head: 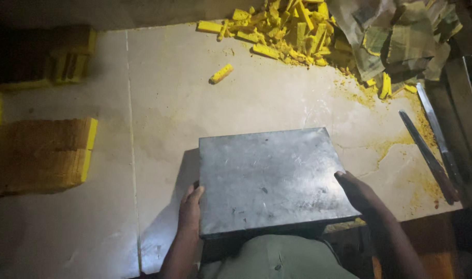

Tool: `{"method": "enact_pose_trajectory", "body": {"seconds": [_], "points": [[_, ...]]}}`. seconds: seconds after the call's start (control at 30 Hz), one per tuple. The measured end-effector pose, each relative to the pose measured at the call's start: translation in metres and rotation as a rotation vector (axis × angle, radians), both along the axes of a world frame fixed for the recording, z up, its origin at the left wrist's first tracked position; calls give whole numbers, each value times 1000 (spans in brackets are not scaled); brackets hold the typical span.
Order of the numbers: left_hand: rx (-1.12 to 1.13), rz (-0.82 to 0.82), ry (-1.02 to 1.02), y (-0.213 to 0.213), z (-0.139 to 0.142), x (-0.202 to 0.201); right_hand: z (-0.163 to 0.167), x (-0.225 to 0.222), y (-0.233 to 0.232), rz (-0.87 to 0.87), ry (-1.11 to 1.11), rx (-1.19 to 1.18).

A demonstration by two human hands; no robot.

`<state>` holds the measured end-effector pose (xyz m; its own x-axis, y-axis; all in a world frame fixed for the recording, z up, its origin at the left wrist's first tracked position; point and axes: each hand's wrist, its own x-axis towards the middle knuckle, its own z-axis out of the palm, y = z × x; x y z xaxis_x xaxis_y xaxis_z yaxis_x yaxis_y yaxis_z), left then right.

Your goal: The person lifts a yellow foam block out of a metal tray and sets it on the tiled work table, then uses a long knife to slice foam blocks into thin strips, cutting along the block and moving finished slices aside while reaching for the next block.

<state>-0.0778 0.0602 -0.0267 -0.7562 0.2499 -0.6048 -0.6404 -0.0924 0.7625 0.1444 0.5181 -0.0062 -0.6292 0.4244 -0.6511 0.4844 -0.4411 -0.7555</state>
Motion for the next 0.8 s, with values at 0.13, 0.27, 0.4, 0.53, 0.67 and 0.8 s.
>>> {"method": "enact_pose_trajectory", "body": {"seconds": [0.13, 0.27, 0.4, 0.53, 0.67, 0.8], "points": [[-60, -184, 120, 9, 31, -23, 9, -16, 16, 70, -99, 18], [-94, -202, 122, 18, 76, -39, 55, -47, 9, 120, -32, 14], [106, -148, 480, 15, 106, -35, 121, -41, 5, 172, 212, 149], [3, -5, 531, 10, 97, -9, 151, -11, 21, 51, 712, 10], [404, 59, 158, 36, 67, 28, 131, 32, 49, -62, 440, 78], [529, -212, 87, 132, 41, 72, 99, 115, 93, -139, 144, 124]]}}
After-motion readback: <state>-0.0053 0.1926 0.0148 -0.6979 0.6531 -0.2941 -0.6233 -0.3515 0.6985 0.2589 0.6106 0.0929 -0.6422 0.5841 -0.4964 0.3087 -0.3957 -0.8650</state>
